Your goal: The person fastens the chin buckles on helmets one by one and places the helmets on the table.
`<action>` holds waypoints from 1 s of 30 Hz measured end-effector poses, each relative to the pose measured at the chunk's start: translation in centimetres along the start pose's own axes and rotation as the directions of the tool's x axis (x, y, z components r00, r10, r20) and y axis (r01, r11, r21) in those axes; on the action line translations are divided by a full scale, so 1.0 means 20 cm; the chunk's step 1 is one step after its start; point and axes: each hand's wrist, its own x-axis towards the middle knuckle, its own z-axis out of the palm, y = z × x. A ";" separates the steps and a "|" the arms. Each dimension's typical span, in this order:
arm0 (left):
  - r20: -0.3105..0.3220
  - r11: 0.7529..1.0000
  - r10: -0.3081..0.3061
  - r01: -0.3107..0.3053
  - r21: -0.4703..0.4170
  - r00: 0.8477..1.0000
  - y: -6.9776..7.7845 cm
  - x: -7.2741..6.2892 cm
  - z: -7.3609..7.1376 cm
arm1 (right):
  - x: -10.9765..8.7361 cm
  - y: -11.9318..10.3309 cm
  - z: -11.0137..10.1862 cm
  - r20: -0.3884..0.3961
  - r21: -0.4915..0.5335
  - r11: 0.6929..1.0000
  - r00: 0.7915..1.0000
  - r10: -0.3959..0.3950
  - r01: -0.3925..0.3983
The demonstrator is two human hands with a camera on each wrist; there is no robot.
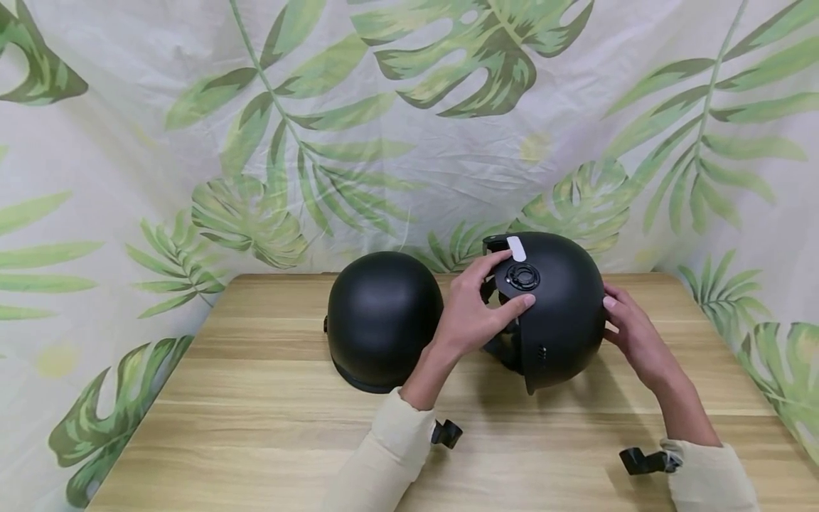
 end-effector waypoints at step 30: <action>-0.003 0.999 -0.031 0.031 -0.011 1.000 0.00 0.01 0.01 | 0.01 0.01 0.01 -0.053 -0.013 0.999 0.997 -0.050 0.049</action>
